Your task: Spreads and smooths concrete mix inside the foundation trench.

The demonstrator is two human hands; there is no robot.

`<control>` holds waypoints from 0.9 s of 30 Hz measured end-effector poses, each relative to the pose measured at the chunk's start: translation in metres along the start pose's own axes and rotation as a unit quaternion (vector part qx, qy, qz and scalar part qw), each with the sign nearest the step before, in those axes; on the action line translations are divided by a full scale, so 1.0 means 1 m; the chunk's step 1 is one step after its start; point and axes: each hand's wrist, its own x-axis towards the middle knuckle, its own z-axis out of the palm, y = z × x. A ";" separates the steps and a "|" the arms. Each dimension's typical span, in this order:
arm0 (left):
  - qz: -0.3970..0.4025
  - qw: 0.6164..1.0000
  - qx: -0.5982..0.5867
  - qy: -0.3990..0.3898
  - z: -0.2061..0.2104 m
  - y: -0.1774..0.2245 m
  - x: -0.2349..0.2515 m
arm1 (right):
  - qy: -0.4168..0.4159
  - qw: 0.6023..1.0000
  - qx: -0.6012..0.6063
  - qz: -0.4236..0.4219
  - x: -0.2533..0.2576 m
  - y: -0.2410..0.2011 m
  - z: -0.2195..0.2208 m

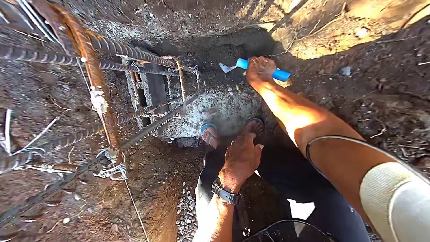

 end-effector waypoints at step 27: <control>0.015 0.998 -0.019 0.052 -0.009 -0.007 0.003 | 0.007 1.000 -0.006 -0.030 -0.046 0.038 -0.062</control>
